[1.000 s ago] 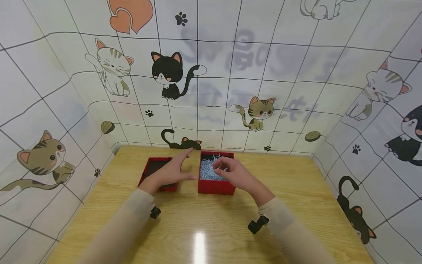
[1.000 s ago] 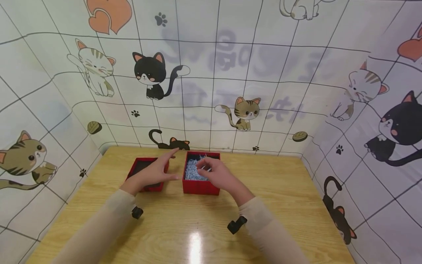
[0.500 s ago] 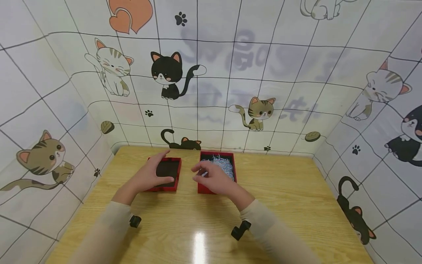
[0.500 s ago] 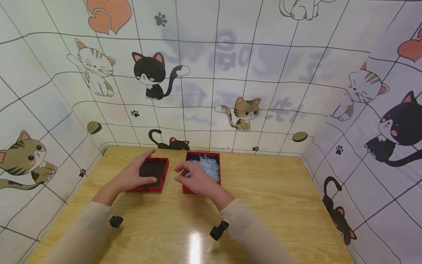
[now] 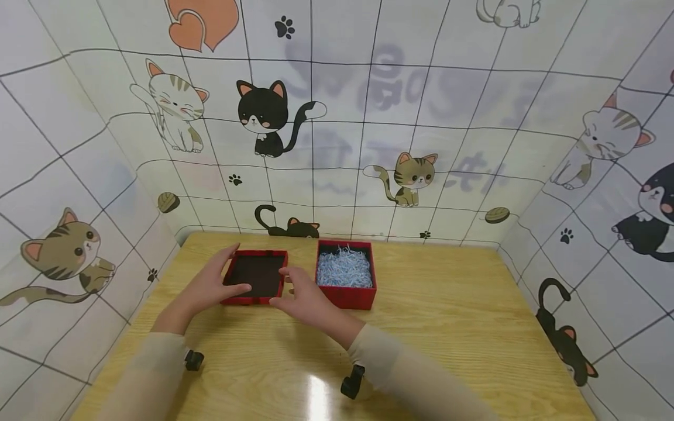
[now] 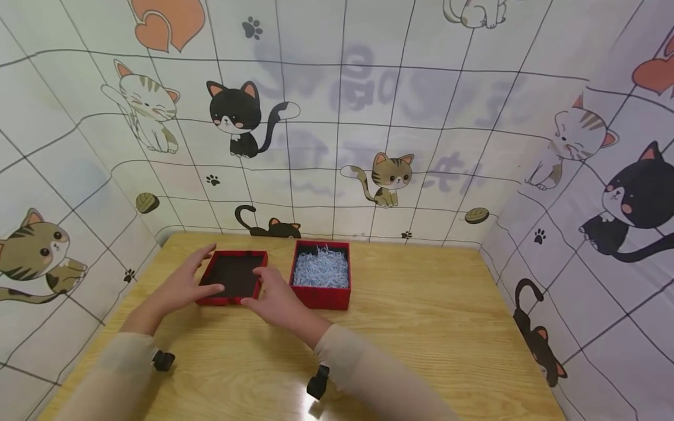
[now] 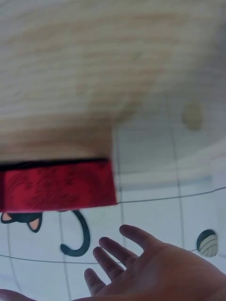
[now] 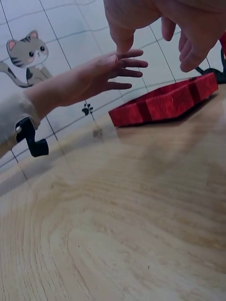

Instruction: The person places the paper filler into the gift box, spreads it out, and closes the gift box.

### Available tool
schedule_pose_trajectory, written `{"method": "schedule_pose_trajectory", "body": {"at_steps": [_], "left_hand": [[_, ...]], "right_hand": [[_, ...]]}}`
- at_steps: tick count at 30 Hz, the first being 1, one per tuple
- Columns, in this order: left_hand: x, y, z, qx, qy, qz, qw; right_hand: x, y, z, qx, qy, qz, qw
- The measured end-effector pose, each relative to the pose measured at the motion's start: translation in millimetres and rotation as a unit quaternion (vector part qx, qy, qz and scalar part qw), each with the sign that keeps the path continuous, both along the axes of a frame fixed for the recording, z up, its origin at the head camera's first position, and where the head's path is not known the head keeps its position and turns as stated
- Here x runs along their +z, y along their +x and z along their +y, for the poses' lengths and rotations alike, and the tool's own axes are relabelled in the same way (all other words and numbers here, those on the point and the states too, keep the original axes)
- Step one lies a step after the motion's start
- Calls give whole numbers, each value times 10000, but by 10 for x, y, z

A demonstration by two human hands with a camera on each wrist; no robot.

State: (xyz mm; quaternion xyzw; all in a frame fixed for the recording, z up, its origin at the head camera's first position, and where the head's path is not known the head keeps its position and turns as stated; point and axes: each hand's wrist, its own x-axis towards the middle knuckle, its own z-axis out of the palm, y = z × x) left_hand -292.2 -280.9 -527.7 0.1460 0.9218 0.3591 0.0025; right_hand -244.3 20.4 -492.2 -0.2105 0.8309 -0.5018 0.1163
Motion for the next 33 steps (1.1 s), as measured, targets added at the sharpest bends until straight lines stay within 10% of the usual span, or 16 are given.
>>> {"method": "schedule_pose_trajectory", "body": {"at_steps": [21,33], "left_hand": [[-347,94,-445,-86,630,-1111,9918],[-372,31,-456,-279,381,-1156,9922]], "right_hand": [[-680,-208,-329,-905,-2,-90,9959],[-764,-263,-397,-967,8,115,9952]]}}
